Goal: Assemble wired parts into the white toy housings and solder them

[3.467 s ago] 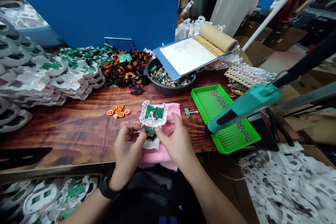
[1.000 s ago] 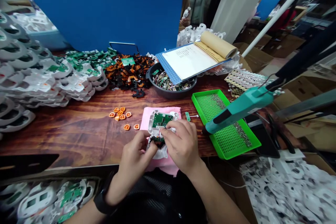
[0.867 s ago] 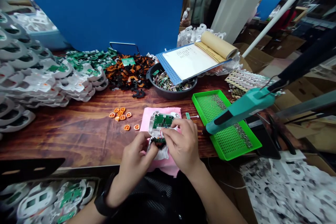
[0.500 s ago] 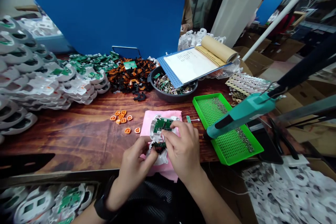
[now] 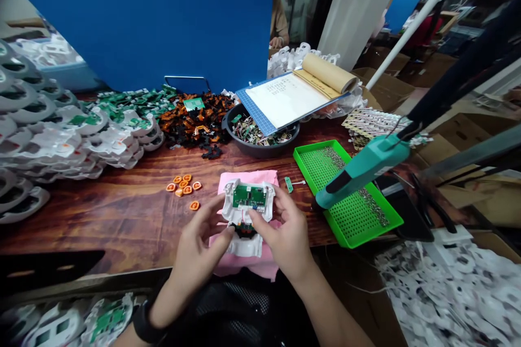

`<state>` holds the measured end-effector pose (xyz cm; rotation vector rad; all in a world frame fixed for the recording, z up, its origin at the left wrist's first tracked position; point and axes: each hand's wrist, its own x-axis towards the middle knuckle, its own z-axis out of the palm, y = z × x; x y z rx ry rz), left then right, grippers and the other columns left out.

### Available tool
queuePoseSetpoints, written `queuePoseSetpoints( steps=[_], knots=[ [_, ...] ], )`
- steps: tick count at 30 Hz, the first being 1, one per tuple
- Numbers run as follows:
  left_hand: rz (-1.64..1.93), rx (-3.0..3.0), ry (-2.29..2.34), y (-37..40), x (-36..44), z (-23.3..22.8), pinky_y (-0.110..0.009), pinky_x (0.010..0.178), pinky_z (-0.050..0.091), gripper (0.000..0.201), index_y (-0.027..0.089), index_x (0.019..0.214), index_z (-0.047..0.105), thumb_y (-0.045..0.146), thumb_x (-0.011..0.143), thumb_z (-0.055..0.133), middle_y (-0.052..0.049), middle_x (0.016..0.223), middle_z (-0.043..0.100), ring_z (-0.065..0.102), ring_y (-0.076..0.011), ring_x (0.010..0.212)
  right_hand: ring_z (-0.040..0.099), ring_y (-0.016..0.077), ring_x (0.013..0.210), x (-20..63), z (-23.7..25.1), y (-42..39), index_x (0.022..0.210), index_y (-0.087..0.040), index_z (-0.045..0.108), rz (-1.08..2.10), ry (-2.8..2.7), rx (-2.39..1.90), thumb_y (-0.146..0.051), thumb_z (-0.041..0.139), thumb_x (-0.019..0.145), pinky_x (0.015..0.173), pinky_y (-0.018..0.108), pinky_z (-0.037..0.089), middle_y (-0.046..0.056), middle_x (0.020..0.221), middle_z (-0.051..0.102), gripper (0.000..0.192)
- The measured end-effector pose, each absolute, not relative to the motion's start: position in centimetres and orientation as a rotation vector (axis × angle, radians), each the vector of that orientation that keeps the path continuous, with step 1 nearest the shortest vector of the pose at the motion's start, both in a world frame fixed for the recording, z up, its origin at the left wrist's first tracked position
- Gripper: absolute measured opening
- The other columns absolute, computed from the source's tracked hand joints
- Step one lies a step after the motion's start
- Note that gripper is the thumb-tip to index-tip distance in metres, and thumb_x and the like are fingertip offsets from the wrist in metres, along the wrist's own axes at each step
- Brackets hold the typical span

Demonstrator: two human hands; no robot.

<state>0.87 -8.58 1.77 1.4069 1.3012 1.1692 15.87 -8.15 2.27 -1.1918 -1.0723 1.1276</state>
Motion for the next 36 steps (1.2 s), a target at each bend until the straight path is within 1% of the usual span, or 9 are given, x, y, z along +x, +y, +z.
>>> queuePoseSetpoints(
  steps=[2,7,17,21,25,27,30,32,36],
  knots=[
    [1.161,1.314,1.248,-8.1,0.9,1.9,-0.026,0.071,0.057,0.047,0.018,0.122,0.056,0.026,0.077,0.062,-0.006,0.104,0.071,0.068,-0.0167,0.081,0.068,0.0230,0.101,15.9,2.1,-8.2,0.115,-0.020,0.058,1.127,-1.080,-1.190,-0.028,0.073,0.075,0.092,0.039,0.055,0.009,0.112,0.069,0.044],
    [1.150,1.255,1.222,-7.5,1.4,1.8,-0.024,0.065,0.056,0.038,0.018,0.114,0.062,0.029,0.077,0.067,-0.004,0.092,0.073,0.069,-0.0165,0.075,0.067,0.0232,0.103,16.1,2.1,-8.2,0.117,-0.021,0.058,1.145,-1.099,-1.196,-0.029,0.073,0.074,0.093,0.040,0.055,0.009,0.114,0.069,0.046],
    [1.124,1.418,1.287,-6.9,1.5,1.9,-0.022,0.062,0.053,0.030,0.019,0.111,0.063,0.028,0.083,0.062,-0.001,0.087,0.072,0.067,-0.0146,0.071,0.069,0.0223,0.098,15.2,2.0,-7.6,0.114,-0.018,0.055,1.152,-0.998,-1.213,-0.025,0.073,0.073,0.089,0.037,0.057,0.010,0.110,0.070,0.046],
    [1.072,1.530,1.369,-6.7,1.6,1.7,-0.029,0.072,0.055,0.043,0.019,0.125,0.056,0.033,0.084,0.060,-0.006,0.099,0.072,0.068,-0.0193,0.082,0.069,0.0239,0.097,15.1,1.3,-6.9,0.110,-0.018,0.055,1.165,-0.829,-1.215,-0.027,0.077,0.069,0.089,0.039,0.057,0.011,0.108,0.071,0.048],
    [0.972,1.837,1.454,-6.8,2.1,1.0,-0.041,0.090,0.052,0.071,0.022,0.136,0.044,0.037,0.072,0.073,-0.011,0.127,0.059,0.060,-0.0275,0.111,0.068,0.0247,0.101,15.6,0.4,-6.3,0.108,-0.016,0.058,1.099,-0.703,-1.210,-0.036,0.075,0.073,0.094,0.042,0.054,0.012,0.110,0.070,0.043],
    [0.946,1.931,1.447,-6.7,2.3,0.5,-0.043,0.092,0.050,0.067,0.022,0.133,0.044,0.032,0.072,0.072,-0.011,0.123,0.058,0.057,-0.0279,0.112,0.068,0.0249,0.099,16.3,0.1,-6.8,0.108,-0.016,0.060,1.140,-0.748,-1.230,-0.043,0.069,0.077,0.091,0.042,0.055,0.012,0.109,0.070,0.042],
    [0.893,1.978,1.456,-6.3,2.3,-0.2,-0.047,0.095,0.047,0.062,0.019,0.130,0.044,0.022,0.072,0.066,-0.012,0.117,0.059,0.057,-0.0282,0.109,0.070,0.0237,0.086,17.8,0.1,-8.6,0.112,-0.016,0.062,1.171,-0.794,-1.418,-0.051,0.067,0.077,0.076,0.039,0.060,0.011,0.101,0.072,0.050],
    [0.829,2.003,1.467,-6.0,2.1,-0.5,-0.049,0.095,0.046,0.061,0.017,0.125,0.045,0.018,0.068,0.066,-0.012,0.117,0.059,0.055,-0.0297,0.109,0.069,0.0204,0.073,18.9,0.4,-10.0,0.111,-0.016,0.064,1.028,-0.802,-1.575,-0.051,0.069,0.076,0.066,0.034,0.059,0.010,0.093,0.072,0.050],
    [0.857,2.099,1.417,-5.8,1.6,-0.6,-0.050,0.099,0.043,0.053,0.016,0.119,0.047,0.017,0.069,0.065,-0.013,0.120,0.053,0.050,-0.0303,0.116,0.062,0.0135,0.063,21.5,1.6,-11.2,0.101,-0.018,0.065,0.290,-0.761,-1.528,-0.036,0.074,0.074,0.058,0.027,0.053,0.004,0.080,0.066,0.034]
  ],
)
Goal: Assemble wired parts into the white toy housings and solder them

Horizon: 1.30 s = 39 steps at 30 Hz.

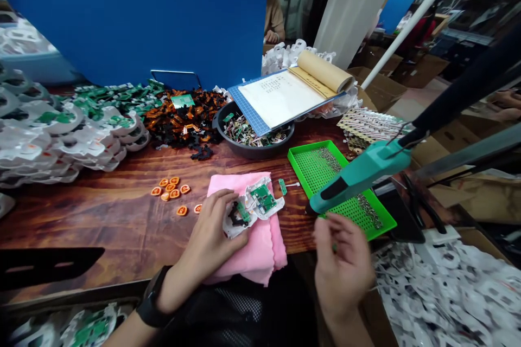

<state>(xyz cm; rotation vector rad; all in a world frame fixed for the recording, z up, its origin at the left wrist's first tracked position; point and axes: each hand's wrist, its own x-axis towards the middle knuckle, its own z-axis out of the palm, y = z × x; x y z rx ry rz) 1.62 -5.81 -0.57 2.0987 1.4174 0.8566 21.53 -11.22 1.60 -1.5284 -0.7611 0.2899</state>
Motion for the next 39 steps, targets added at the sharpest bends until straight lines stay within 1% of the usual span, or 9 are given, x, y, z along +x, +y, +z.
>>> queuePoseSetpoints(
  steps=[3,5,7,11,15,17,21,28,39],
  knots=[
    [0.898,2.199,1.362,-6.0,1.3,-0.6,-0.048,0.100,0.044,0.045,0.018,0.118,0.049,0.020,0.076,0.063,-0.014,0.126,0.047,0.048,-0.0292,0.118,0.064,0.0189,0.092,23.9,2.5,-9.8,0.117,-0.025,0.059,0.125,-0.813,-1.243,-0.027,0.076,0.070,0.076,0.031,0.053,0.006,0.106,0.064,0.050],
    [0.860,2.273,1.314,-6.0,1.1,-0.8,-0.046,0.099,0.045,0.034,0.020,0.113,0.054,0.020,0.080,0.061,-0.013,0.130,0.044,0.049,-0.0287,0.119,0.058,0.0246,0.114,25.3,2.9,-8.3,0.125,-0.029,0.055,0.346,-0.952,-1.136,-0.029,0.074,0.072,0.090,0.039,0.050,0.008,0.124,0.059,0.056],
    [0.826,2.330,1.273,-6.0,1.0,-0.9,-0.044,0.098,0.046,0.027,0.021,0.109,0.057,0.019,0.082,0.059,-0.013,0.132,0.044,0.049,-0.0282,0.119,0.056,0.0278,0.118,26.0,3.1,-7.0,0.125,-0.029,0.054,0.588,-1.068,-1.110,-0.032,0.071,0.074,0.094,0.045,0.049,0.009,0.127,0.059,0.054],
    [0.820,2.350,1.260,-5.8,0.9,-1.4,-0.043,0.098,0.047,0.027,0.020,0.110,0.058,0.017,0.082,0.059,-0.013,0.131,0.047,0.050,-0.0278,0.119,0.069,0.0247,0.083,25.9,3.9,-5.5,0.100,-0.023,0.062,0.552,-1.114,-1.151,-0.032,0.075,0.069,0.078,0.044,0.056,0.004,0.088,0.069,0.034],
    [0.815,2.339,1.279,-5.5,0.7,-1.8,-0.045,0.094,0.049,0.027,0.020,0.110,0.059,0.020,0.083,0.060,-0.015,0.133,0.045,0.051,-0.0291,0.118,0.060,0.0145,0.053,26.1,6.8,-4.0,0.071,-0.018,0.057,0.149,-0.988,-1.011,-0.023,0.076,0.064,0.050,0.031,0.052,-0.002,0.071,0.061,0.021],
    [0.823,2.359,1.276,-5.4,0.6,-1.8,-0.046,0.092,0.050,0.026,0.020,0.110,0.060,0.021,0.083,0.059,-0.015,0.131,0.046,0.051,-0.0300,0.117,0.057,0.0117,0.049,27.1,8.5,-2.8,0.076,-0.019,0.054,0.056,-0.905,-0.907,-0.020,0.073,0.065,0.042,0.026,0.046,-0.004,0.075,0.062,0.022],
    [0.920,2.426,1.192,-5.5,0.3,-1.5,-0.044,0.088,0.052,0.024,0.020,0.107,0.059,0.021,0.084,0.057,-0.014,0.122,0.052,0.054,-0.0291,0.111,0.056,0.0111,0.047,29.6,9.5,0.4,0.098,-0.025,0.039,0.013,-0.788,-0.883,-0.028,0.071,0.067,0.040,0.024,0.046,-0.007,0.075,0.065,0.045],
    [0.855,2.592,0.978,-5.5,0.2,-1.3,-0.038,0.085,0.053,0.027,0.022,0.110,0.057,0.021,0.083,0.058,-0.013,0.122,0.050,0.055,-0.0261,0.110,0.052,0.0099,0.040,31.6,6.7,4.5,0.092,-0.025,0.038,0.016,-0.767,-0.969,-0.045,0.068,0.073,0.036,0.024,0.044,-0.007,0.067,0.059,0.040],
    [0.829,2.629,0.979,-5.2,0.1,-1.7,-0.038,0.084,0.053,0.026,0.022,0.111,0.057,0.027,0.085,0.060,-0.013,0.123,0.050,0.055,-0.0258,0.109,0.055,0.0089,0.042,32.1,5.2,8.0,0.093,-0.025,0.038,0.073,-0.830,-0.978,-0.047,0.067,0.075,0.037,0.022,0.046,-0.008,0.068,0.061,0.041]
  ],
)
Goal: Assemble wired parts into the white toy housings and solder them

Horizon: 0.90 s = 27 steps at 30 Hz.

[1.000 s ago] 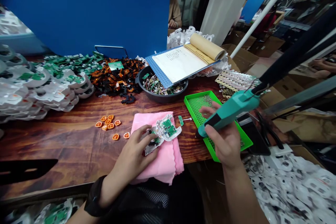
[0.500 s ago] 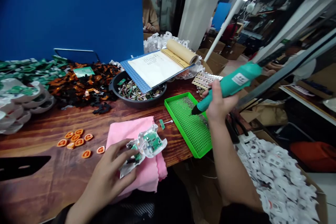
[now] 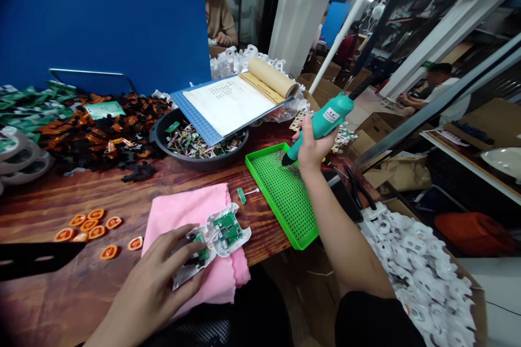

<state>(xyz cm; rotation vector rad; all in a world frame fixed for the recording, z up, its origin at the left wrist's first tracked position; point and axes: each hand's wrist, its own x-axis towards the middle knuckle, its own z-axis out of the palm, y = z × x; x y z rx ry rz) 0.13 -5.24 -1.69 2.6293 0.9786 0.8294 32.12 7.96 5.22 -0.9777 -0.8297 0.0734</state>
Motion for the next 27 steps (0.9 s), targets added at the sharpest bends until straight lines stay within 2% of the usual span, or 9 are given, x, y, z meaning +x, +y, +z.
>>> queuePoseSetpoints(
  steps=[9,17,21,24,26,27],
  knots=[
    [0.854,2.620,0.970,-5.1,0.3,-1.5,-0.038,0.084,0.052,0.025,0.021,0.109,0.057,0.028,0.086,0.060,-0.013,0.121,0.051,0.055,-0.0258,0.108,0.053,0.0094,0.040,32.4,4.8,8.0,0.096,-0.025,0.037,0.080,-0.861,-0.997,-0.044,0.068,0.075,0.036,0.024,0.046,-0.009,0.068,0.060,0.042],
    [0.863,2.612,0.990,-5.2,0.3,-1.7,-0.038,0.084,0.052,0.021,0.021,0.106,0.060,0.029,0.086,0.060,-0.013,0.121,0.053,0.057,-0.0260,0.106,0.055,0.0109,0.044,32.1,4.5,7.7,0.095,-0.026,0.036,0.064,-0.871,-1.017,-0.048,0.068,0.074,0.042,0.027,0.051,-0.007,0.071,0.060,0.044],
    [0.871,2.594,0.996,-5.2,0.4,-1.7,-0.038,0.084,0.053,0.021,0.021,0.105,0.061,0.030,0.085,0.060,-0.012,0.119,0.055,0.058,-0.0262,0.106,0.054,0.0119,0.046,31.9,4.3,8.0,0.109,-0.027,0.037,-0.038,-0.803,-1.110,-0.052,0.065,0.076,0.044,0.029,0.050,-0.004,0.075,0.058,0.050],
    [0.866,2.585,1.005,-5.1,0.4,-1.6,-0.039,0.084,0.053,0.021,0.022,0.104,0.062,0.030,0.085,0.059,-0.012,0.119,0.056,0.059,-0.0264,0.106,0.061,0.0148,0.065,31.9,4.1,8.2,0.120,-0.026,0.035,-0.171,-0.690,-1.188,-0.051,0.068,0.073,0.054,0.031,0.053,0.002,0.091,0.058,0.062],
    [0.857,2.581,1.009,-5.1,0.4,-1.6,-0.039,0.085,0.053,0.020,0.022,0.104,0.061,0.029,0.086,0.059,-0.013,0.119,0.056,0.059,-0.0263,0.106,0.062,0.0165,0.081,31.9,3.9,8.1,0.120,-0.025,0.039,-0.196,-0.689,-1.204,-0.047,0.074,0.068,0.062,0.031,0.055,0.005,0.104,0.057,0.067],
    [0.856,2.577,1.011,-5.2,0.4,-1.6,-0.039,0.085,0.053,0.020,0.022,0.104,0.061,0.029,0.086,0.059,-0.013,0.119,0.056,0.059,-0.0262,0.106,0.062,0.0163,0.083,31.8,3.8,8.0,0.118,-0.024,0.042,-0.166,-0.714,-1.200,-0.044,0.075,0.066,0.062,0.031,0.055,0.005,0.106,0.057,0.066]
  ],
)
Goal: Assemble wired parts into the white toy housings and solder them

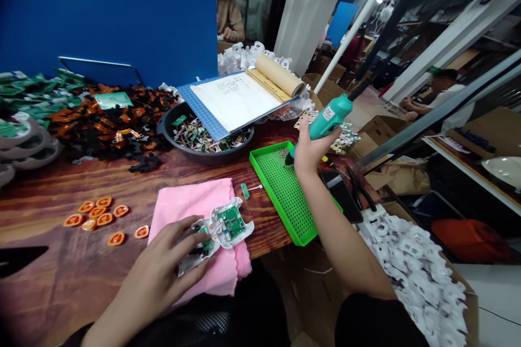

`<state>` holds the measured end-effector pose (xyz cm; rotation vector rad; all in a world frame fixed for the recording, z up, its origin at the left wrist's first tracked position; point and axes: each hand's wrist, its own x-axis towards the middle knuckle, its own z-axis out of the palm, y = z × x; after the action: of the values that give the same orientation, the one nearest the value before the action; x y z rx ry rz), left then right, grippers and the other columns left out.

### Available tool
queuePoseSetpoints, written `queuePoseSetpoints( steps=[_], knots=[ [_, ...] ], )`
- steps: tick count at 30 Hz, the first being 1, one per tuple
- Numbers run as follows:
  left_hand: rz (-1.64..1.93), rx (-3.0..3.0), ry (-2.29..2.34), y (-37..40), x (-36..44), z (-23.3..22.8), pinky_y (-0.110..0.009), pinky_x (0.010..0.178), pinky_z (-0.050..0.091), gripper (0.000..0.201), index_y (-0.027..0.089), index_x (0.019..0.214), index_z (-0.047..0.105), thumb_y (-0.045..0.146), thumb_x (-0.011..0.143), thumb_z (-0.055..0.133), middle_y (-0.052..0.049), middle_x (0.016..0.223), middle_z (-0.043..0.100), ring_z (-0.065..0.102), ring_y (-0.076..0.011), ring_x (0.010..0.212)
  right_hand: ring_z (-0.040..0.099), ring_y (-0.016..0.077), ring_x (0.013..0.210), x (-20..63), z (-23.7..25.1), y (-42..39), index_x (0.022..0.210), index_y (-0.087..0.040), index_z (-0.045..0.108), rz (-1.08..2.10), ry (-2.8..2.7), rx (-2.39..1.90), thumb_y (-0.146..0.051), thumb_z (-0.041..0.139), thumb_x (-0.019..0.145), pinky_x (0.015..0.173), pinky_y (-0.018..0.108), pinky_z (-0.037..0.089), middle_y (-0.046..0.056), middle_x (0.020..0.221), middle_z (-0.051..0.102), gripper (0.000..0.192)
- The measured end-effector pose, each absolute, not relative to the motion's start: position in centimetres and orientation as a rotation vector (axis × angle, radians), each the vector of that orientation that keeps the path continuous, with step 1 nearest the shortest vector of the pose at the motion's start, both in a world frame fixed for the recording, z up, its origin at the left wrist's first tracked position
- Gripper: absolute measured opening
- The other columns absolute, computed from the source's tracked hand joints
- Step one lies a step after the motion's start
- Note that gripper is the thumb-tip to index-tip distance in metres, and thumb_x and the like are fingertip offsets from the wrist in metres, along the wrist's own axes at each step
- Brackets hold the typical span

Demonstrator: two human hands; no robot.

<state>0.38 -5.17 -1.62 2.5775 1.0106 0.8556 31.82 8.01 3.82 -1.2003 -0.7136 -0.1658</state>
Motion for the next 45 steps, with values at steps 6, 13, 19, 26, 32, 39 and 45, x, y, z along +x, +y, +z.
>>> queuePoseSetpoints(
  steps=[6,13,19,26,32,39,45],
  knots=[
    [0.833,2.571,1.008,-5.4,0.3,-1.4,-0.041,0.085,0.053,0.020,0.020,0.105,0.062,0.029,0.087,0.058,-0.014,0.119,0.056,0.058,-0.0270,0.106,0.054,0.0086,0.050,30.8,4.0,7.4,0.098,-0.018,0.054,0.220,-0.903,-1.099,-0.035,0.071,0.068,0.048,0.024,0.048,-0.003,0.076,0.060,0.038],
    [0.800,2.548,1.021,-5.4,0.6,-1.2,-0.044,0.085,0.053,0.020,0.019,0.102,0.064,0.029,0.086,0.057,-0.015,0.118,0.057,0.058,-0.0290,0.106,0.055,0.0082,0.050,31.1,5.6,6.7,0.107,-0.025,0.047,0.185,-0.838,-0.961,-0.028,0.070,0.068,0.042,0.022,0.044,-0.003,0.091,0.064,0.045],
    [0.818,2.527,1.021,-5.5,0.7,-1.0,-0.043,0.082,0.053,0.019,0.020,0.101,0.064,0.029,0.086,0.057,-0.015,0.117,0.058,0.059,-0.0281,0.104,0.050,0.0080,0.047,29.1,8.5,3.7,0.097,-0.025,0.049,0.211,-0.720,-0.884,-0.024,0.070,0.068,0.042,0.024,0.043,-0.004,0.081,0.057,0.036],
    [0.790,2.501,1.039,-5.6,0.7,-1.0,-0.043,0.084,0.052,0.020,0.020,0.101,0.065,0.029,0.085,0.057,-0.015,0.119,0.058,0.058,-0.0285,0.106,0.050,0.0063,0.045,21.4,8.9,-0.3,0.099,-0.024,0.047,0.524,-0.845,-0.930,-0.028,0.067,0.074,0.042,0.025,0.043,-0.005,0.081,0.053,0.032],
    [0.799,2.496,1.027,-5.6,0.7,-1.0,-0.043,0.083,0.052,0.022,0.018,0.101,0.066,0.031,0.086,0.058,-0.016,0.118,0.058,0.059,-0.0290,0.104,0.049,0.0059,0.044,19.0,7.4,-0.1,0.096,-0.025,0.045,0.641,-0.901,-0.936,-0.029,0.068,0.073,0.041,0.024,0.043,-0.007,0.078,0.054,0.033],
    [0.815,2.457,1.019,-5.7,0.7,-0.9,-0.043,0.083,0.052,0.021,0.018,0.101,0.066,0.030,0.086,0.058,-0.015,0.118,0.058,0.059,-0.0283,0.104,0.050,0.0061,0.044,18.8,6.3,0.4,0.098,-0.024,0.046,0.630,-0.957,-0.972,-0.032,0.068,0.075,0.042,0.025,0.044,-0.007,0.080,0.055,0.033],
    [0.813,2.458,1.024,-5.7,0.7,-1.2,-0.042,0.084,0.051,0.021,0.018,0.101,0.066,0.029,0.085,0.060,-0.015,0.119,0.058,0.058,-0.0285,0.105,0.049,0.0054,0.044,18.7,6.3,0.4,0.097,-0.025,0.046,0.639,-0.949,-0.974,-0.032,0.068,0.075,0.042,0.024,0.043,-0.007,0.080,0.055,0.032]
  ],
)
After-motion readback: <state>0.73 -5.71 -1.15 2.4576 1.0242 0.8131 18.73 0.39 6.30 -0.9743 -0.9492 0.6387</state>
